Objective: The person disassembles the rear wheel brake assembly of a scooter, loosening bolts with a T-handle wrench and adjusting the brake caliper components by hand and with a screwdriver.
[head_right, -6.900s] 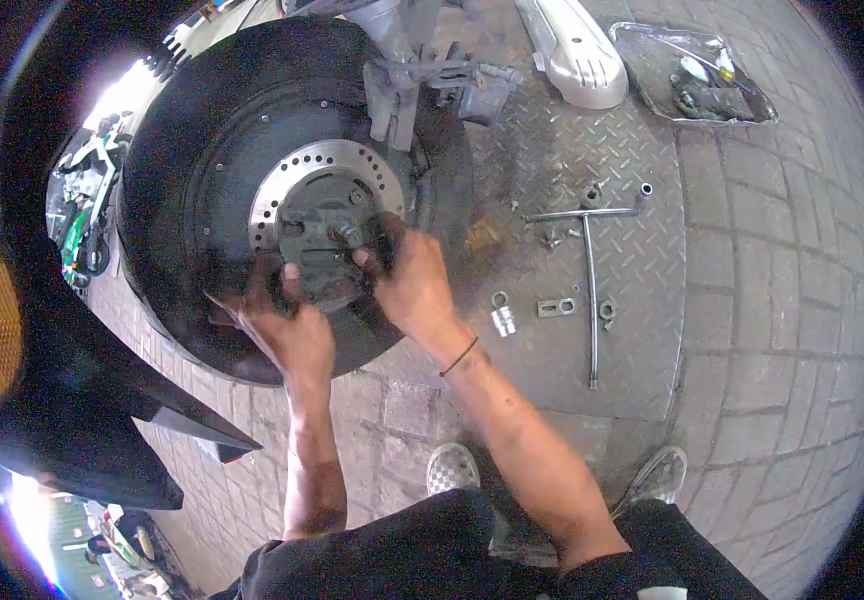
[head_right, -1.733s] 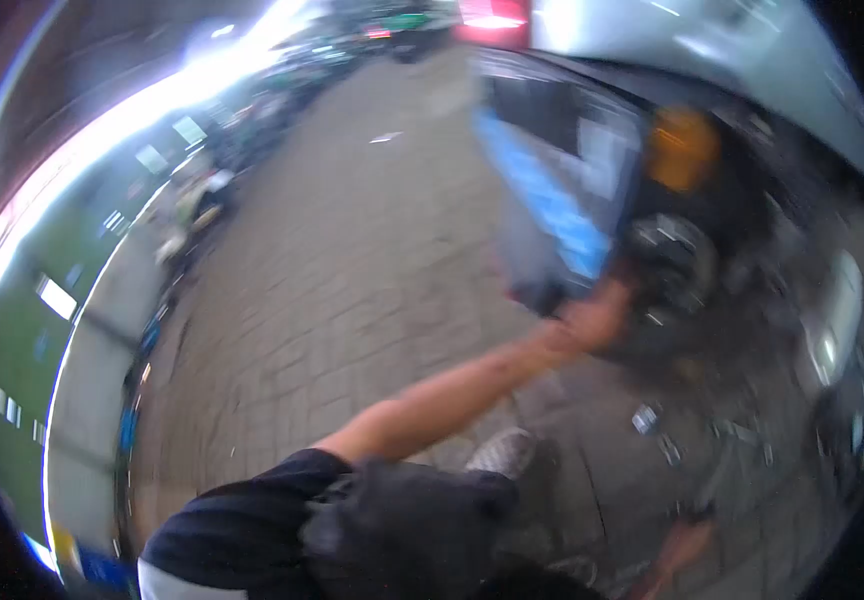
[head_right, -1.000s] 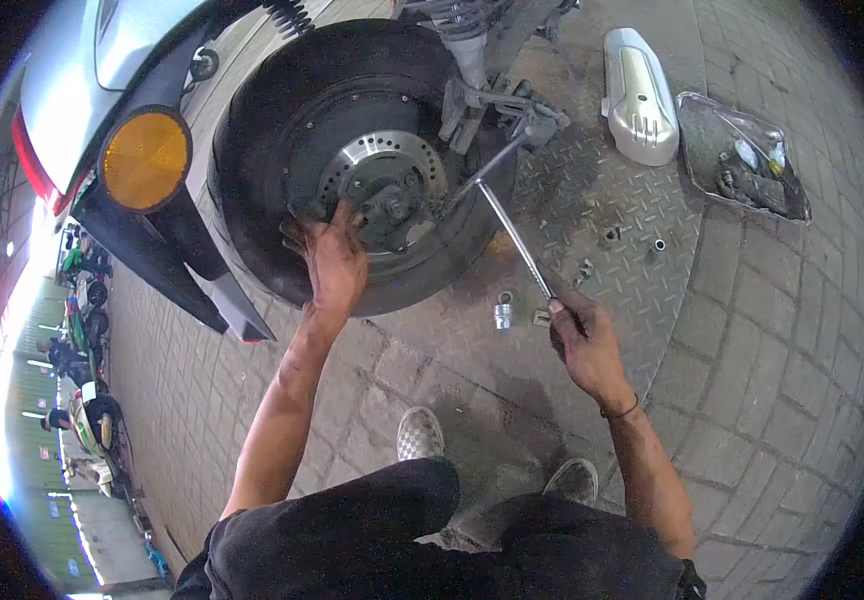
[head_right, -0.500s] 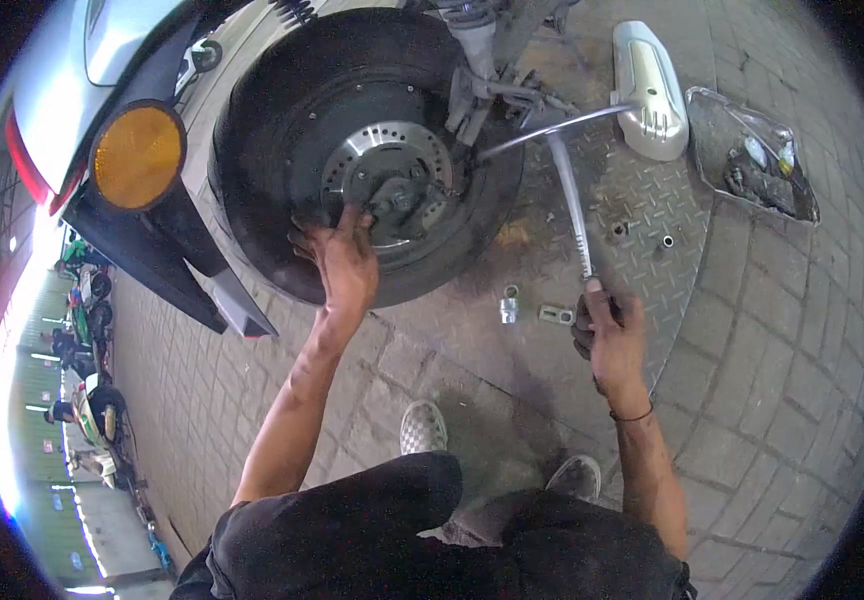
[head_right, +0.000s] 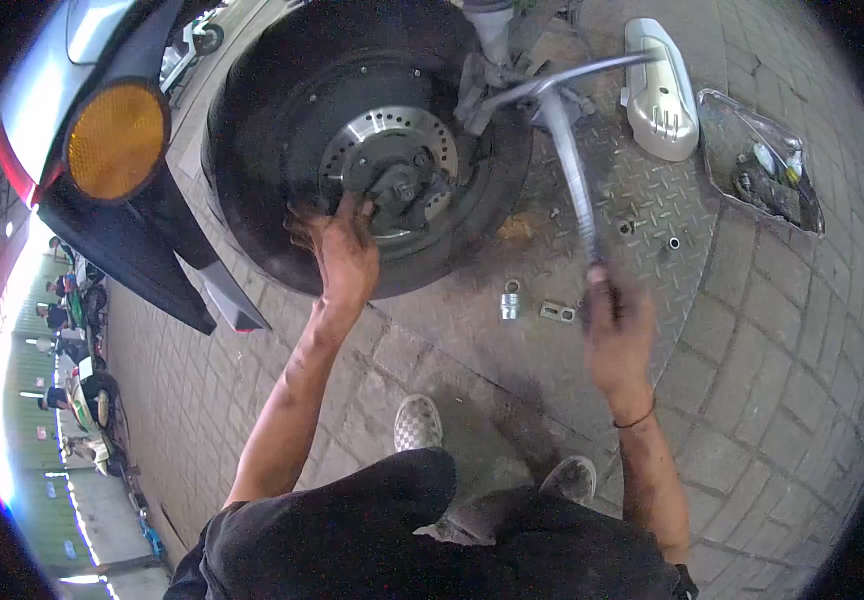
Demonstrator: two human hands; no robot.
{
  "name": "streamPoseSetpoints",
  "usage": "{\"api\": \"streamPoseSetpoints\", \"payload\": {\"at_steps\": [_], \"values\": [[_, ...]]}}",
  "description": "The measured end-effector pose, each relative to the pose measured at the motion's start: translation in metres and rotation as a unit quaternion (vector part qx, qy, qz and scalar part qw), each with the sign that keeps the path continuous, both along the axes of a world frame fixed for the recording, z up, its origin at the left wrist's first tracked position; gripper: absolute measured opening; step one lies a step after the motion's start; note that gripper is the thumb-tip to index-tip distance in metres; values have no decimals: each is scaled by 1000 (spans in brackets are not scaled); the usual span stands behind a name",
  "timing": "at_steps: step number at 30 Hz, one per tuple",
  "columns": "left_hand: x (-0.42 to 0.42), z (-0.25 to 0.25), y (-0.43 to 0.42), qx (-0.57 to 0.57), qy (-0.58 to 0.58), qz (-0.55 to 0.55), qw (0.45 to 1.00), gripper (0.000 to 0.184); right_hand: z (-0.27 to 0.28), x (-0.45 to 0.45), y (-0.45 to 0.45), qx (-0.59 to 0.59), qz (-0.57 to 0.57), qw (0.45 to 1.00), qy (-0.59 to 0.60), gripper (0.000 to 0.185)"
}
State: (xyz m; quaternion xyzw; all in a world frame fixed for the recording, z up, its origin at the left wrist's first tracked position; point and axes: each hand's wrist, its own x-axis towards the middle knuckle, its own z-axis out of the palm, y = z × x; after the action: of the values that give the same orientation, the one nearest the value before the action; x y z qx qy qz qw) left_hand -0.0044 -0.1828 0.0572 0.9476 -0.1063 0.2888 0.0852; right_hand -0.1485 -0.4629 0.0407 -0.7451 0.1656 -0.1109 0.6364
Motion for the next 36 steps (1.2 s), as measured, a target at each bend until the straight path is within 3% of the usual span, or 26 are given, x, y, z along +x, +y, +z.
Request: {"api": "streamPoseSetpoints", "payload": {"at_steps": [2,4,5,7,11,13,17,18,19,20,21,23,24,25,29,31,33,34,36], "values": [[1,3,-1,8,-12,-4,1000,28,-23,-2,7,-55,23,997,44,23],[1,13,1,-4,118,2,993,38,-38,-7,17,-101,130,986,-35,23],[4,14,0,0,120,-1,993,38,-41,-8,18,-113,164,978,-61,24],[3,11,4,-12,71,-28,997,25,-21,-16,8,-145,160,976,-23,24],[3,10,2,8,47,-19,999,24,3,-25,3,-104,106,988,-35,20],[1,4,1,27,4,14,1000,23,-3,-41,20,-25,-25,998,-53,20],[2,9,3,14,42,-4,999,24,-39,-48,51,32,-135,989,-49,23],[3,8,6,7,49,-17,999,24,-48,-49,58,217,-158,963,4,24],[5,6,7,-1,55,-30,998,25,-57,-49,64,392,-175,901,55,26],[7,6,10,-1,54,-35,998,25,-66,-50,76,402,-140,903,49,27],[9,7,13,-40,99,-48,993,25,-77,-51,84,401,-144,903,46,27],[11,10,8,-82,141,-67,984,25,-92,-50,95,229,1,968,98,26],[7,16,5,-35,104,-50,993,25,-51,-46,89,321,-46,934,149,28],[4,18,4,13,68,-31,997,26,-59,-46,82,322,-47,933,152,28],[-1,6,3,-11,83,-5,996,28,-68,-43,65,371,-175,906,105,38],[-1,6,-7,10,1,30,999,27,-99,-46,76,307,-70,939,139,40],[1,14,-1,-21,56,15,998,28,-104,-51,90,214,-20,952,217,43],[3,15,2,-50,117,7,992,28,-106,-53,94,219,6,963,158,44],[5,9,2,-47,103,-9,994,27,-90,-56,90,226,35,967,111,46]]}}
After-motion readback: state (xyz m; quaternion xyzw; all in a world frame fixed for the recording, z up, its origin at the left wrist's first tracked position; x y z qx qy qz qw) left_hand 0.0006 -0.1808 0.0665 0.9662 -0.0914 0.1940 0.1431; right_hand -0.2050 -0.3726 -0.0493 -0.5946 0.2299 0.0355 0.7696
